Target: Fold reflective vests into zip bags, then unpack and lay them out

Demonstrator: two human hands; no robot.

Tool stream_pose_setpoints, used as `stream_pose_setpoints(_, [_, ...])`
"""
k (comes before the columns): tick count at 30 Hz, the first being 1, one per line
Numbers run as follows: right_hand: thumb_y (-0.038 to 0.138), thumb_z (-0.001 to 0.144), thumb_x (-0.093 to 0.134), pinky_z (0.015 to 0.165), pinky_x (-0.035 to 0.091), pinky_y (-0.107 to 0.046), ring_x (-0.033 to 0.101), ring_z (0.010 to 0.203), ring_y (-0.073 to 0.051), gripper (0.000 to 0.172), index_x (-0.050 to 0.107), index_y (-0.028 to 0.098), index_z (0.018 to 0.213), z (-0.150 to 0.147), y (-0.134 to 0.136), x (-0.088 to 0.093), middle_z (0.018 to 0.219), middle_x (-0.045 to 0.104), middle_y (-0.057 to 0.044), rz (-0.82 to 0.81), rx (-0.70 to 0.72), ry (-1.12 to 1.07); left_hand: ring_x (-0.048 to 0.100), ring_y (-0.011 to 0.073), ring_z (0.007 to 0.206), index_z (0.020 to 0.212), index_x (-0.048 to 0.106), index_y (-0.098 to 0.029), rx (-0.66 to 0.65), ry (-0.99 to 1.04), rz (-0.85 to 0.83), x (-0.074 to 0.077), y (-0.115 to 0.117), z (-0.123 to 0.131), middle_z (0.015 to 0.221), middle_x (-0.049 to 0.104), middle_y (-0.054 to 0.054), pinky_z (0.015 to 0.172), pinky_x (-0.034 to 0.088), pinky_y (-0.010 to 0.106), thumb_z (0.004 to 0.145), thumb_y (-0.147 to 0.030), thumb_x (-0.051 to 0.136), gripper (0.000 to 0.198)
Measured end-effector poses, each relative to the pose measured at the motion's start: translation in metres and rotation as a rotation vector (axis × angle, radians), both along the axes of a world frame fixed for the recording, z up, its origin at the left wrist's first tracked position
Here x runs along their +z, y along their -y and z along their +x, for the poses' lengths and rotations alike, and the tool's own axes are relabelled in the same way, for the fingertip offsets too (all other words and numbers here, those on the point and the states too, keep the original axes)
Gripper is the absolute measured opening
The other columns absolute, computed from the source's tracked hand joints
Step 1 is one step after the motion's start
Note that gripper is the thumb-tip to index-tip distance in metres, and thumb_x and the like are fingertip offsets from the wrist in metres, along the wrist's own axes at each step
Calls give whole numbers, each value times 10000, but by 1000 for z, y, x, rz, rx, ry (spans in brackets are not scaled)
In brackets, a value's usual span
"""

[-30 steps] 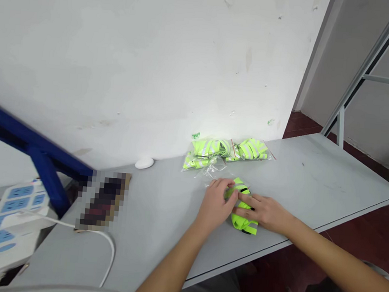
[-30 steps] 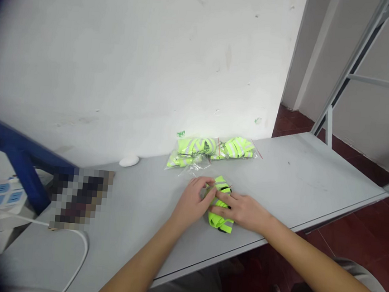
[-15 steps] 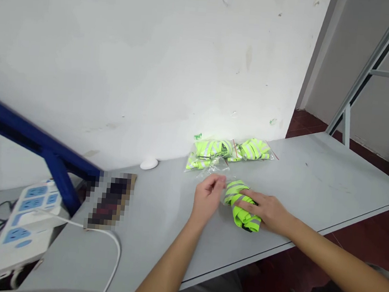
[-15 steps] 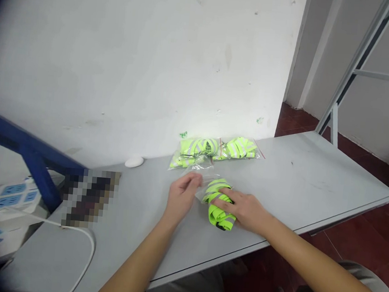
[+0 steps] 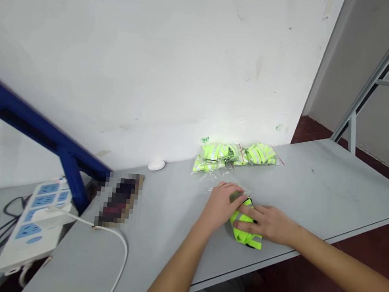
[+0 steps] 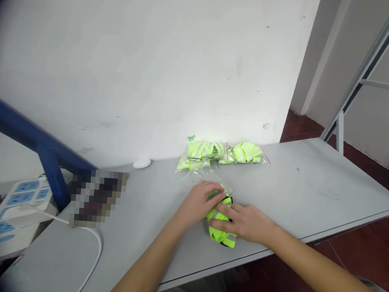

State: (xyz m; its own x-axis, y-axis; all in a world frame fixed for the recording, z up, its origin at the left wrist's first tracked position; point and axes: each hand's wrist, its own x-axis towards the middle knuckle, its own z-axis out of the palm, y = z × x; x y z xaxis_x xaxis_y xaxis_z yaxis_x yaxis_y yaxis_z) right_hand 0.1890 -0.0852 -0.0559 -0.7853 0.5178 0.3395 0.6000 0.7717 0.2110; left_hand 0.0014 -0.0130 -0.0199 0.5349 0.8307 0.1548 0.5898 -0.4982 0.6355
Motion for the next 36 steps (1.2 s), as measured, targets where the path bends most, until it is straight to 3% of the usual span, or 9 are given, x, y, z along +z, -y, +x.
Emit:
stream_pose_setpoints(4, [128, 939, 435, 650, 439, -280, 561, 777, -141, 423, 520, 306, 1313, -1, -1, 2, 1360, 543, -68, 12, 50, 31, 564, 230, 962, 828, 681, -223, -51, -60, -34, 2, -10, -1, 932, 694, 16, 829, 441, 338, 806, -347, 635, 134])
stream_pose_setpoints(9, [120, 933, 434, 653, 428, -273, 554, 799, -140, 460, 491, 314, 1347, 1, -3, 1, 1386, 524, -67, -7, 50, 33, 567, 212, 891, 773, 636, -210, -195, -135, 31, 9, -16, -3, 837, 667, 20, 771, 447, 315, 860, -269, 547, 138])
stream_pose_setpoints(13, [71, 904, 424, 640, 425, -265, 551, 814, -136, 526, 475, 325, 1362, 2, -7, -2, 1484, 425, -51, -45, 17, 0, 577, 205, 808, 716, 592, -200, -201, -181, 52, 11, -21, -2, 773, 635, 32, 687, 445, 307, 859, -165, 467, 193])
stream_pose_setpoints(16, [57, 882, 439, 653, 438, -267, 554, 839, -149, 531, 497, 309, 1345, 4, -11, -4, 1438, 477, -57, -61, 1, -39, 575, 212, 833, 754, 593, -194, -215, -168, 101, 11, -22, 2, 810, 640, 45, 743, 446, 336, 880, -161, 442, 200])
stream_pose_setpoints(21, [58, 892, 424, 671, 467, -281, 573, 851, -170, 524, 506, 320, 1338, 5, -17, -8, 1258, 596, -69, 7, -57, -142, 564, 194, 936, 814, 614, -214, -229, 39, 114, 14, -12, 7, 852, 669, 23, 875, 452, 344, 882, -145, 440, 199])
stream_pose_setpoints(26, [-5, 828, 392, 756, 513, -323, 578, 1122, -238, 670, 428, 330, 1407, 2, -18, -9, 1458, 431, -95, -55, -149, -215, 556, 200, 1031, 868, 661, -224, -179, 182, -11, 7, -4, 3, 931, 705, 26, 913, 466, 350, 902, -190, 420, 246])
stream_pose_setpoints(30, [-2, 773, 466, 740, 546, -318, 597, 1144, -251, 705, 435, 300, 1409, 4, -20, -10, 1490, 398, -132, -194, -239, -228, 576, 187, 1116, 1005, 618, -207, 35, 439, -216, -6, -7, -13, 1209, 643, 60, 929, 476, 339, 879, -230, 430, 227])
stream_pose_setpoints(33, [39, 801, 505, 782, 549, -310, 607, 1134, -231, 624, 476, 283, 1375, 6, -20, -10, 1450, 450, -132, -243, -258, -317, 624, 161, 870, 954, 565, -189, 196, 432, -306, -15, -9, -31, 1000, 663, 49, 722, 498, 275, 784, -194, 481, 189])
stream_pose_setpoints(36, [98, 846, 501, 782, 553, -314, 626, 1099, -226, 530, 495, 267, 1349, 6, -18, -9, 1416, 475, -144, -209, -206, -388, 523, 124, 616, 819, 527, -201, 72, 197, -347, -17, -7, -40, 716, 588, -28, 550, 398, 235, 756, -237, 537, 73])
